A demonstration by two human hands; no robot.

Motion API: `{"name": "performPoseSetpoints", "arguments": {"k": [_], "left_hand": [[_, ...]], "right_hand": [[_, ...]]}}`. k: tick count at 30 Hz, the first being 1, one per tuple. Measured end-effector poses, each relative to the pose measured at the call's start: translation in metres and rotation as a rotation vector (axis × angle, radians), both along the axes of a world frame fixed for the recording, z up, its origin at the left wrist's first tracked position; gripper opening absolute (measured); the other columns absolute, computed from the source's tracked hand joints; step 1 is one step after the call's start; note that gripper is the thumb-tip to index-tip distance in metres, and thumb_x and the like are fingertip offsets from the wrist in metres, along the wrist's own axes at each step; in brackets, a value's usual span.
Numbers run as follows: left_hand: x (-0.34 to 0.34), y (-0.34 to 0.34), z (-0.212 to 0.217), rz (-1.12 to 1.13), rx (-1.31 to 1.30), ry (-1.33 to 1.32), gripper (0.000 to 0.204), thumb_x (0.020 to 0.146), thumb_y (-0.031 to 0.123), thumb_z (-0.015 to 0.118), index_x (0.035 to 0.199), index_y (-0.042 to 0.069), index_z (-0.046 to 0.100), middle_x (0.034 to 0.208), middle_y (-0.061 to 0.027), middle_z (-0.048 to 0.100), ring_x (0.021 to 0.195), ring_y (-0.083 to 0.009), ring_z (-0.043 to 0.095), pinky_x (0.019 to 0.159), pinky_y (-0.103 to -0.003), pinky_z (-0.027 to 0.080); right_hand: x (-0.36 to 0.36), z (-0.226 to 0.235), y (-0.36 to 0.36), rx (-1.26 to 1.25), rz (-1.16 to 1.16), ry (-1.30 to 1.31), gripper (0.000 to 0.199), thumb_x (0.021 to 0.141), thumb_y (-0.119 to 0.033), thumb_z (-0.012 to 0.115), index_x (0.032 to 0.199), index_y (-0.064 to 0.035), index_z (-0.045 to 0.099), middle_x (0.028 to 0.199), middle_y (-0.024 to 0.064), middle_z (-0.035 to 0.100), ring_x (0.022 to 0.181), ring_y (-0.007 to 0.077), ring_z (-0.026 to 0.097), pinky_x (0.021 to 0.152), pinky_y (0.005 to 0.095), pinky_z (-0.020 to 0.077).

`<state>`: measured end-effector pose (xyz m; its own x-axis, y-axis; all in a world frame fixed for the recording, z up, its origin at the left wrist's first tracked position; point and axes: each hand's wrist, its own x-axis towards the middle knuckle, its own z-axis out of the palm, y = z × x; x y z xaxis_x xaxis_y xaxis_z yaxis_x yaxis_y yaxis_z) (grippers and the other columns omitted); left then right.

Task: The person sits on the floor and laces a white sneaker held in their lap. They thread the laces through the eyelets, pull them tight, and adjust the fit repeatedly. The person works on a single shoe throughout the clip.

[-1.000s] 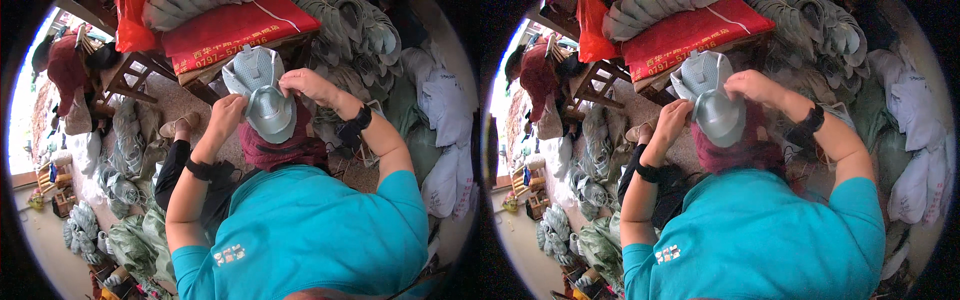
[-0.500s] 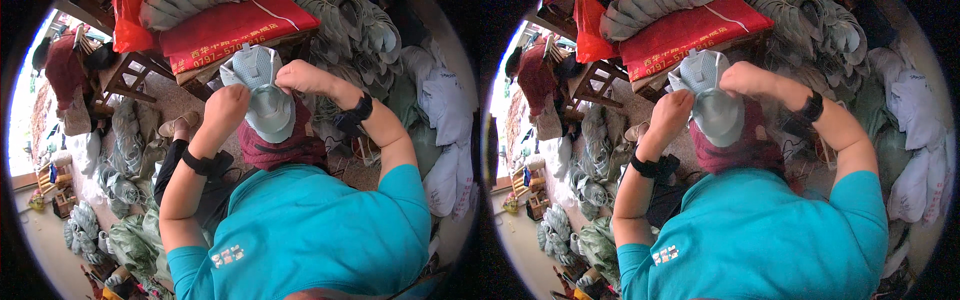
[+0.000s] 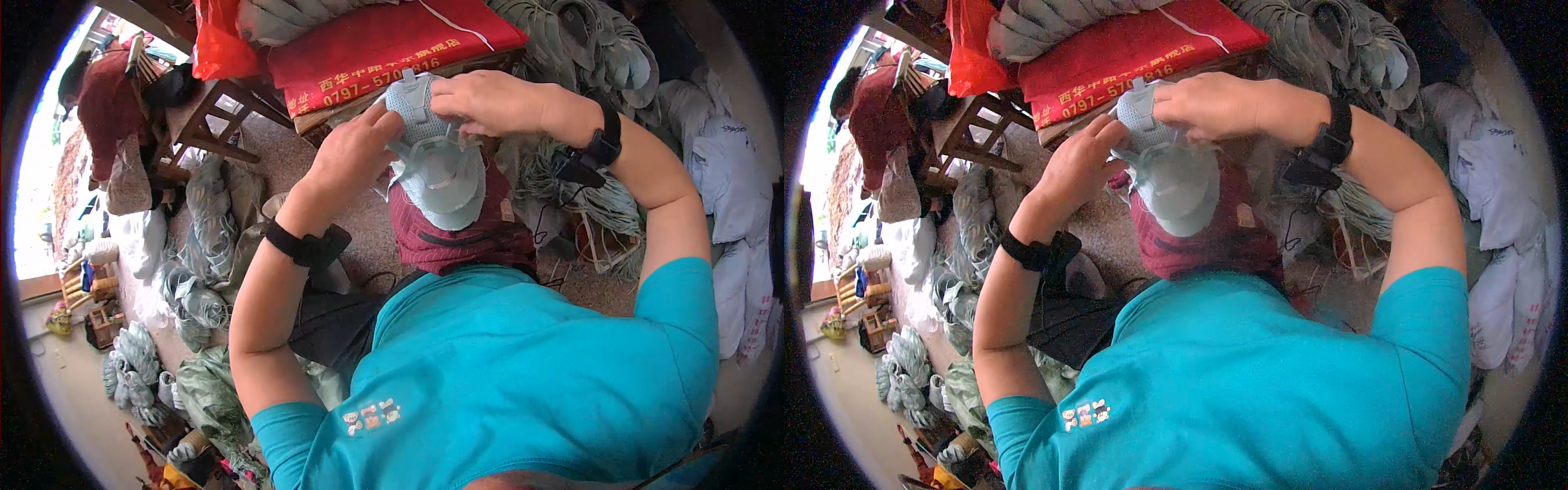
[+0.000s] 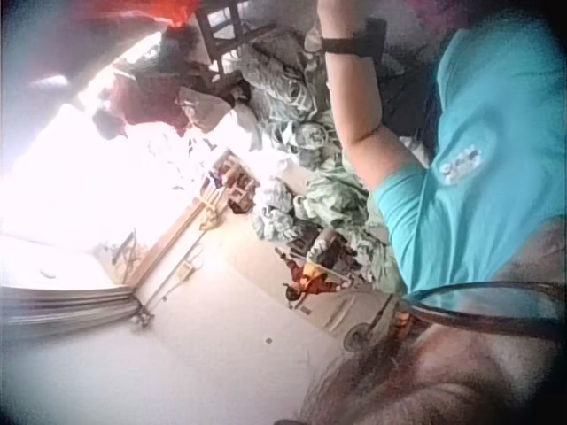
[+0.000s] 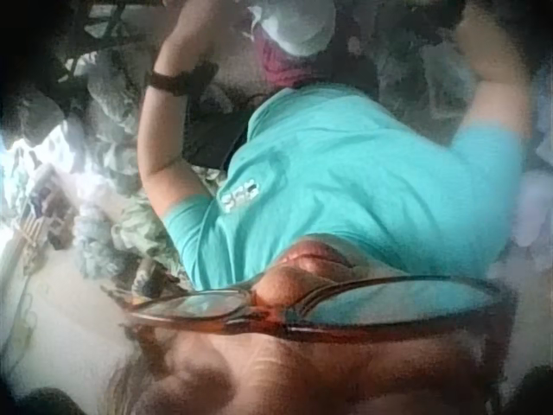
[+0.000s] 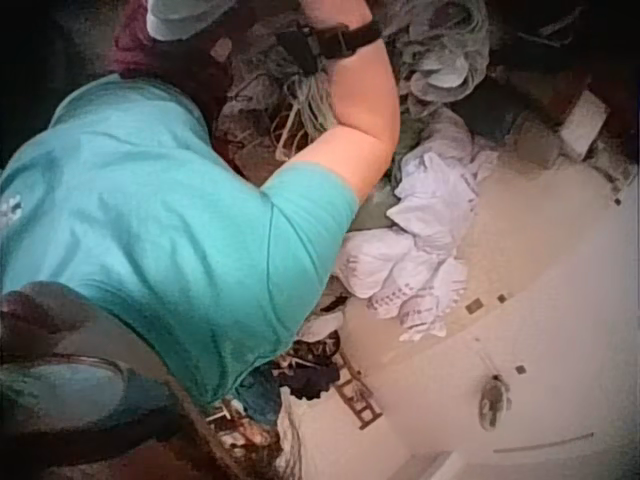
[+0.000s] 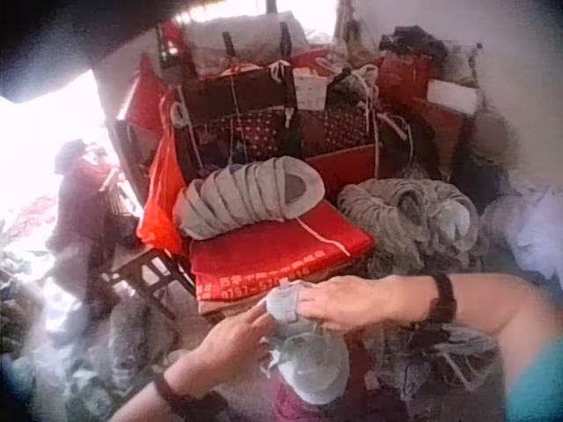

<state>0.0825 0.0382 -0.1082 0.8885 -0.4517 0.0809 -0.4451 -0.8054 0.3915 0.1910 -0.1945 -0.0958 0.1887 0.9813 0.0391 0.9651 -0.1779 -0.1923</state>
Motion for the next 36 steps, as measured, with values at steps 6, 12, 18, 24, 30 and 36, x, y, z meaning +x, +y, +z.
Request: {"name": "performPoseSetpoints", "arguments": {"k": [6,12,18,24,30,36], "left_hand": [[0.003,0.002,-0.019,-0.057,-0.050,-0.154,0.031,0.070,0.010,0.074,0.095,0.003,0.056,0.094,-0.0143,0.052,0.090,-0.0355,0.056,0.077,-0.043,0.047],[-0.007,0.009,-0.036,-0.027,-0.324,-0.080,0.022,0.075,0.010,0.072,0.088,0.001,0.056,0.089,-0.0121,0.051,0.085,-0.0302,0.056,0.074,-0.037,0.048],[-0.005,0.006,-0.022,0.003,-0.363,0.105,0.014,0.084,0.011,0.067,0.084,0.000,0.058,0.088,-0.0122,0.053,0.080,-0.0277,0.057,0.074,-0.037,0.048],[-0.002,-0.007,-0.024,0.204,-0.353,0.095,0.018,0.083,0.016,0.067,0.082,-0.002,0.065,0.086,-0.0127,0.054,0.079,-0.0277,0.057,0.074,-0.036,0.048],[-0.004,-0.032,-0.037,0.461,-0.708,0.007,0.025,0.087,0.020,0.064,0.077,-0.003,0.066,0.087,-0.0083,0.055,0.086,-0.0216,0.055,0.077,-0.031,0.044],[-0.025,-0.047,0.074,0.258,-0.956,-0.596,0.018,0.087,0.013,0.066,0.075,-0.001,0.065,0.086,-0.0079,0.053,0.076,-0.0148,0.053,0.064,-0.027,0.043]], "right_hand": [[0.006,-0.021,-0.012,0.109,0.048,-0.055,0.022,0.076,-0.016,0.069,0.089,-0.0057,0.055,0.095,0.0100,0.053,0.083,0.0325,0.060,0.071,0.0434,0.0507],[-0.010,-0.026,-0.010,0.258,-0.179,0.217,0.018,0.080,-0.019,0.068,0.082,-0.0035,0.060,0.088,0.0091,0.053,0.080,0.0292,0.059,0.069,0.0400,0.0474],[-0.015,-0.037,0.007,0.261,-0.454,0.413,0.024,0.081,-0.023,0.069,0.073,-0.0015,0.064,0.085,0.0083,0.056,0.078,0.0240,0.059,0.068,0.0362,0.0458],[-0.025,-0.042,0.013,0.497,-0.624,0.812,0.020,0.089,-0.017,0.065,0.078,-0.0009,0.067,0.087,0.0019,0.055,0.080,0.0118,0.055,0.072,0.0285,0.0437],[-0.025,-0.041,0.009,0.427,-0.518,0.683,0.019,0.091,-0.018,0.063,0.085,-0.0003,0.067,0.089,0.0017,0.054,0.083,0.0100,0.053,0.074,0.0245,0.0422],[-0.054,0.069,0.019,0.619,-0.057,1.031,0.022,0.092,-0.024,0.063,0.092,-0.0026,0.067,0.096,0.0006,0.058,0.089,0.0079,0.056,0.079,0.0240,0.0435]]}}
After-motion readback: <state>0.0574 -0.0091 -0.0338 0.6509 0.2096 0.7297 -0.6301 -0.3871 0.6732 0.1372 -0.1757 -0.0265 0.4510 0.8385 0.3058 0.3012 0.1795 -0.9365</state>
